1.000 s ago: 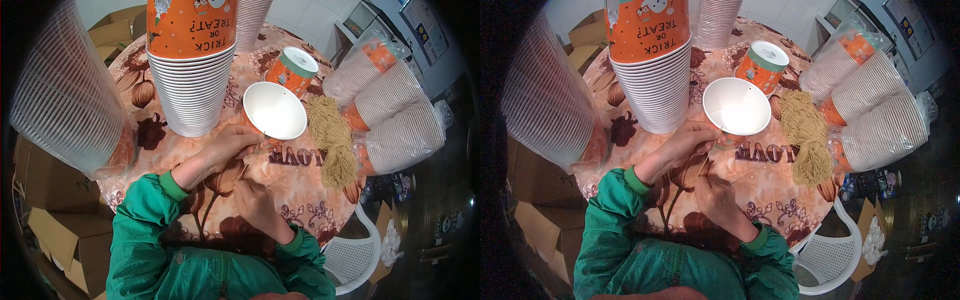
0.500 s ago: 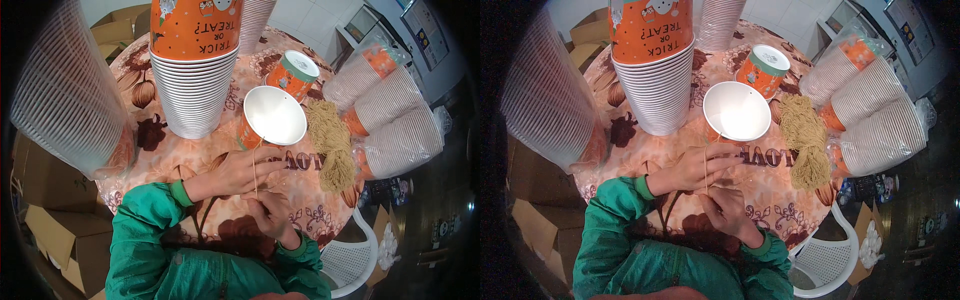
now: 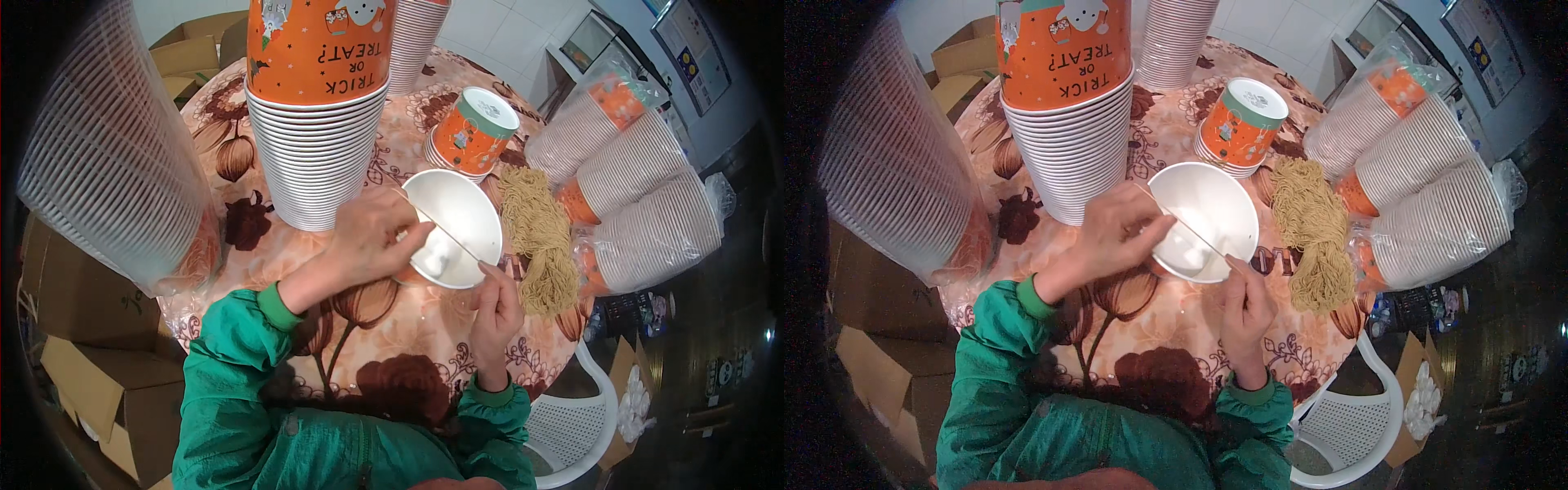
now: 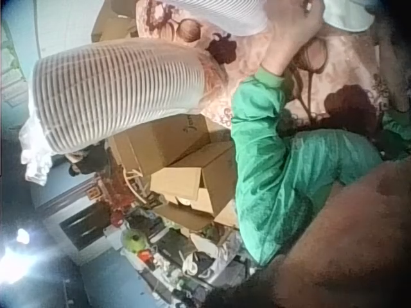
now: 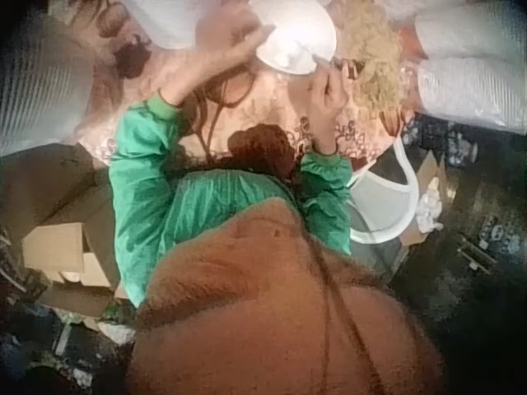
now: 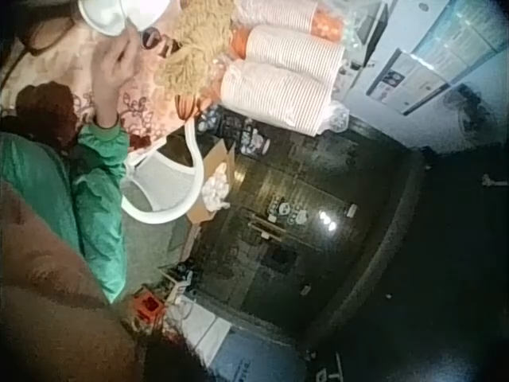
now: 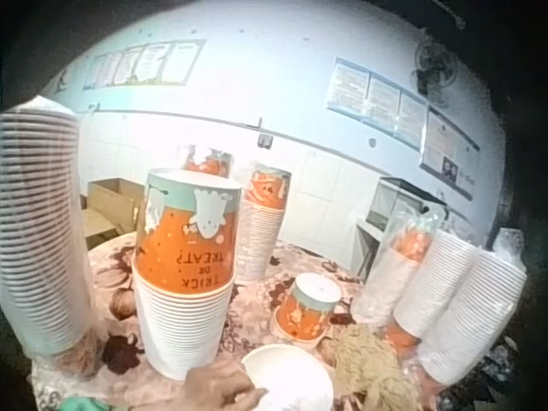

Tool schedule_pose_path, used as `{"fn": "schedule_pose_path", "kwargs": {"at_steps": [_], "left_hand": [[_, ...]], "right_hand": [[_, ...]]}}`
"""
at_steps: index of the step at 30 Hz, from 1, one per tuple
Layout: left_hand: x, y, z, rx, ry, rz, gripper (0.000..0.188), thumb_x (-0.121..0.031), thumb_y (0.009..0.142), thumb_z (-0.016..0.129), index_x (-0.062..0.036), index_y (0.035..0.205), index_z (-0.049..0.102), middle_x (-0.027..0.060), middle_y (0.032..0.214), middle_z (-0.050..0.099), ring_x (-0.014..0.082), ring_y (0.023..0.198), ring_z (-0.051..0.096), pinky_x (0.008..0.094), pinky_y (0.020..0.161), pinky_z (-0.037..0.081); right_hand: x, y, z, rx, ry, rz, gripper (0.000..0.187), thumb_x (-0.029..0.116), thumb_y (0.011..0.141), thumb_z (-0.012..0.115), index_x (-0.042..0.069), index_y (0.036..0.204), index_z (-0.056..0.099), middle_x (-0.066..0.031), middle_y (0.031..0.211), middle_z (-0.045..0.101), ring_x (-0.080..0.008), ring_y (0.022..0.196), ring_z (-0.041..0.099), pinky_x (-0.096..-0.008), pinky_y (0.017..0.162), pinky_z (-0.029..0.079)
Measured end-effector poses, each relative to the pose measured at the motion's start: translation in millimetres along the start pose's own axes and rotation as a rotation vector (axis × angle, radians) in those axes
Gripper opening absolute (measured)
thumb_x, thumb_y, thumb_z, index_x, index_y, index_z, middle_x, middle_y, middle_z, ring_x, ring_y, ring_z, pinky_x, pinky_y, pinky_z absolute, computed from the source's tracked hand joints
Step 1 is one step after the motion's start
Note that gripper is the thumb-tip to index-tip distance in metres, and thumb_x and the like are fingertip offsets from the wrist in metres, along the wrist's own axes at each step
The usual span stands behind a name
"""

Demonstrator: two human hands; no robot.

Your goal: Attaching rubber bands to paper cups in a manufacturing facility.

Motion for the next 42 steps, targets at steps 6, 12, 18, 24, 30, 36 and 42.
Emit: {"fn": "schedule_pose_path", "kwargs": {"at_steps": [6,12,18,24,30,36,42], "left_hand": [[34.6,7.1,-9.2,0.193,-0.220,-0.234,0.016,-0.015,0.087,0.072,-0.0049,0.075,0.068,0.0077,0.075,0.065,0.0259,0.069,0.061,0.0376,0.061,0.049],[-21.2,9.7,-14.6,-0.045,0.242,0.114,0.008,-0.013,0.084,0.073,-0.0074,0.082,0.066,0.0065,0.076,0.059,0.0253,0.072,0.062,0.0368,0.056,0.050],[-90.8,-26.5,2.5,0.276,0.155,0.083,0.026,-0.022,0.081,0.077,-0.0008,0.090,0.064,0.0087,0.082,0.058,0.0205,0.062,0.061,0.0341,0.046,0.047],[-60.4,-17.9,5.6,0.205,0.236,0.166,0.032,-0.028,0.078,0.079,-0.0033,0.079,0.059,0.0102,0.081,0.052,0.0269,0.069,0.060,0.0374,0.055,0.049],[-11.7,2.5,-7.8,0.212,0.134,0.172,0.041,-0.037,0.078,0.081,-0.0034,0.079,0.058,0.0094,0.091,0.051,0.0278,0.088,0.056,0.0406,0.063,0.048],[-4.9,4.1,-13.6,0.341,0.167,0.025,0.043,-0.043,0.081,0.079,-0.0037,0.083,0.060,0.0088,0.095,0.054,0.0285,0.090,0.058,0.0398,0.066,0.050],[-19.3,10.0,-19.5,0.508,0.058,0.113,0.028,-0.024,0.082,0.078,-0.0032,0.089,0.060,0.0094,0.091,0.056,0.0316,0.084,0.061,0.0431,0.067,0.051]], "right_hand": [[-6.7,8.9,-2.4,-0.063,-0.178,-0.010,0.019,0.006,0.103,0.057,-0.003,0.113,0.070,-0.0073,0.080,0.068,-0.0109,0.069,0.061,-0.0268,0.063,0.049],[-14.6,9.6,-2.5,-0.082,-0.126,0.064,0.017,0.006,0.103,0.058,-0.005,0.107,0.070,-0.0138,0.088,0.073,-0.0155,0.076,0.067,-0.0310,0.069,0.053],[-9.0,7.3,3.0,-0.070,-0.214,0.004,0.017,0.008,0.103,0.057,-0.004,0.103,0.070,-0.0153,0.091,0.073,-0.0180,0.079,0.069,-0.0323,0.071,0.053],[-9.4,4.9,-1.0,-0.142,-0.045,0.116,0.020,0.010,0.105,0.056,-0.004,0.107,0.071,-0.0055,0.086,0.070,-0.0118,0.072,0.061,-0.0265,0.065,0.049],[-16.8,7.2,1.9,-0.100,0.141,0.197,0.023,0.012,0.107,0.054,-0.004,0.111,0.070,0.0029,0.073,0.053,-0.0028,0.062,0.043,-0.0193,0.056,0.034],[-10.7,8.3,10.2,-0.086,0.188,0.179,0.024,0.014,0.108,0.053,-0.003,0.112,0.069,0.0042,0.077,0.054,-0.0022,0.064,0.043,-0.0185,0.056,0.031],[-23.3,9.6,4.1,-0.123,0.126,0.230,0.026,0.013,0.108,0.052,-0.005,0.118,0.068,0.0009,0.083,0.062,-0.0026,0.066,0.046,-0.0189,0.058,0.036]]}}
Point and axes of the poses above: each hand's wrist, its own y-axis towards the middle knuckle, its own z-axis out of the palm, x = y × z, the point moved 3 cm from there along y, towards the middle knuckle
